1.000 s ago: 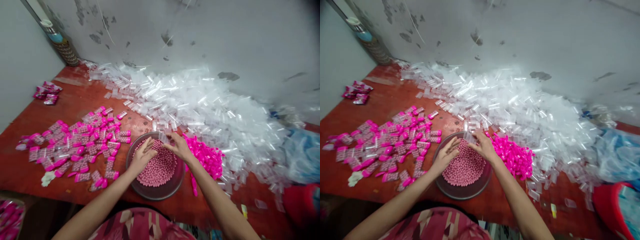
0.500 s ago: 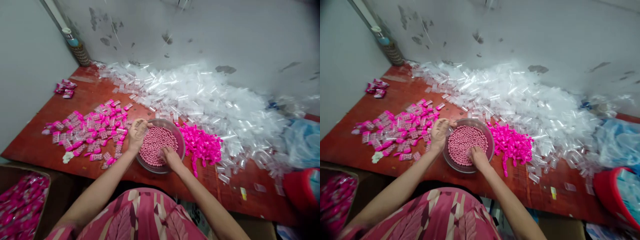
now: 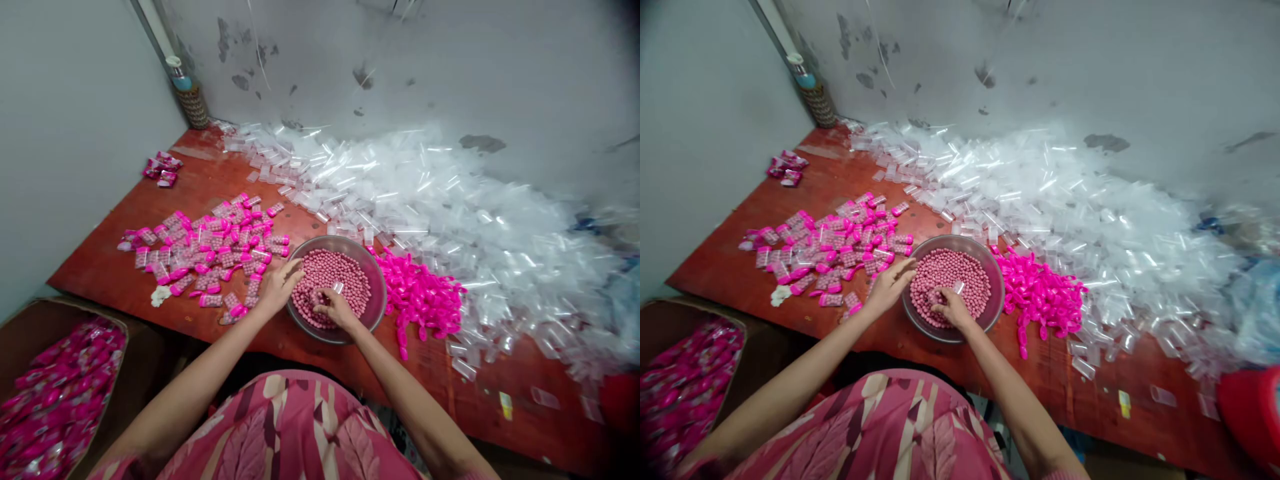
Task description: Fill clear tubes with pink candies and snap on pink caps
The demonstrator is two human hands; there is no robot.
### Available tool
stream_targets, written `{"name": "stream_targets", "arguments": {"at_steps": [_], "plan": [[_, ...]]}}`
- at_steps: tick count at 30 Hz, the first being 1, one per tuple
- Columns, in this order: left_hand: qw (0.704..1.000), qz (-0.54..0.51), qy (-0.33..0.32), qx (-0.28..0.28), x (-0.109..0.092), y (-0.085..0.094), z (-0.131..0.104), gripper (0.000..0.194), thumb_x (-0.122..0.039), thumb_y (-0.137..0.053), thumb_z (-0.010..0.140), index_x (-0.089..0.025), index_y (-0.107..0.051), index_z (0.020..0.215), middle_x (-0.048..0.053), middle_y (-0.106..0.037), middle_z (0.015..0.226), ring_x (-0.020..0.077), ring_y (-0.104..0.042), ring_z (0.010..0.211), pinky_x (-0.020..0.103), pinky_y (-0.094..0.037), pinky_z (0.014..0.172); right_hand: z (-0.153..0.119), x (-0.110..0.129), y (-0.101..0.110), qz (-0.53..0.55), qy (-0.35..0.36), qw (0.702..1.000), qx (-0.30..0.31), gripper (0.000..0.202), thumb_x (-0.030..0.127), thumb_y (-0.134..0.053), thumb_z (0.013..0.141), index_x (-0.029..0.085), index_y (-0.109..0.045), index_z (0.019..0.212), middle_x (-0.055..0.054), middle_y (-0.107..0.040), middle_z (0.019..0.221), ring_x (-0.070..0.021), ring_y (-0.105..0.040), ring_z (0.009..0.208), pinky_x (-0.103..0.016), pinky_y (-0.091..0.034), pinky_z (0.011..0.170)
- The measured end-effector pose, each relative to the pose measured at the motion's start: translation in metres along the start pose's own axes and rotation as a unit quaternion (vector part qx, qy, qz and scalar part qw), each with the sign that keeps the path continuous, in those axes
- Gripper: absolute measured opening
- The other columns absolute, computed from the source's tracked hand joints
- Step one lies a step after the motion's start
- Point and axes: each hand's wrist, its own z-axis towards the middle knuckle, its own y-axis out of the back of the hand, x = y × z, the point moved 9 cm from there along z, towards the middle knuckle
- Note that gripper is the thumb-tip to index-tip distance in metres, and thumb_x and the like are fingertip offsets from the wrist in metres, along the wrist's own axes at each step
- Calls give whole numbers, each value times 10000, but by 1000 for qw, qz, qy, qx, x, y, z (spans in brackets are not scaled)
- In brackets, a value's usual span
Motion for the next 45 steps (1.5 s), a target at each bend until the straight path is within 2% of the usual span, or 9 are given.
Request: {"name": "stream_targets", "arguments": {"at_steps": [5,8,19,25,31,35,39,42,45], "plan": [[994,-14,5,106,4,-44,-23,393,-262,-530,731,-190,-534,1117,60,-590,1113,200,-550,990,345,-405,879,-23,8,30,436,-20,897,-65,437,281,-627,668,238,-500,1084,3,-571,1025,-151,-520,953,-306,-398,840],[988,-88,28,123,1,-64,-25,321,-234,-504,741,-181,-583,1047,40,-647,1000,184,-582,916,319,-436,835,-33,16,39,524,-38,847,-80,379,246,-645,646,242,-554,1014,13,-597,959,-143,-544,894,-306,-419,818],[921,-326,152,148,11,-91,-27,362,-276,-657,609,-127,-608,934,41,-654,836,141,-606,710,304,-494,700,-70,10,87,391,-24,896,-208,297,268,-616,678,221,-572,968,-19,-591,968,-153,-548,894,-304,-423,822],[910,-348,167,151,19,-93,-39,407,-276,-684,601,-140,-592,973,39,-633,886,159,-595,790,331,-487,762,-186,-110,121,199,-254,834,-448,342,407,-446,743,169,-566,957,-40,-626,860,-146,-580,751,-303,-459,698],[890,-358,195,205,13,-114,-56,349,-289,-661,640,-161,-597,958,29,-644,841,154,-605,750,311,-495,728,-257,-186,99,115,-353,838,-400,134,287,-592,580,168,-627,629,-33,-637,622,-177,-570,601,-317,-426,641],[889,-353,204,208,7,-121,-58,332,-292,-652,651,-158,-607,951,36,-643,860,148,-601,747,288,-494,707,-245,-169,85,84,-344,855,-379,149,299,-549,655,189,-636,705,-44,-656,700,-188,-589,665,-302,-424,652],[885,-349,220,216,5,-125,-59,323,-281,-643,661,-143,-609,952,48,-639,858,143,-590,739,276,-494,687,-184,-106,96,42,-229,908,-348,249,328,-442,786,194,-606,915,-56,-637,919,-173,-566,858,-291,-408,778],[877,-372,219,213,4,-125,-58,335,-238,-653,650,-141,-601,967,45,-632,859,138,-584,745,280,-494,693,-107,-42,75,-157,-92,972,-151,251,256,-402,830,173,-595,968,-90,-627,955,-182,-533,940,-296,-382,834],[871,-398,213,194,4,-120,-56,366,-180,-687,604,-137,-605,957,37,-635,829,122,-585,715,256,-492,682,-57,-24,41,-264,-79,961,-5,239,150,-401,812,108,-633,849,-149,-649,832,-208,-573,863,-292,-420,754]]}}
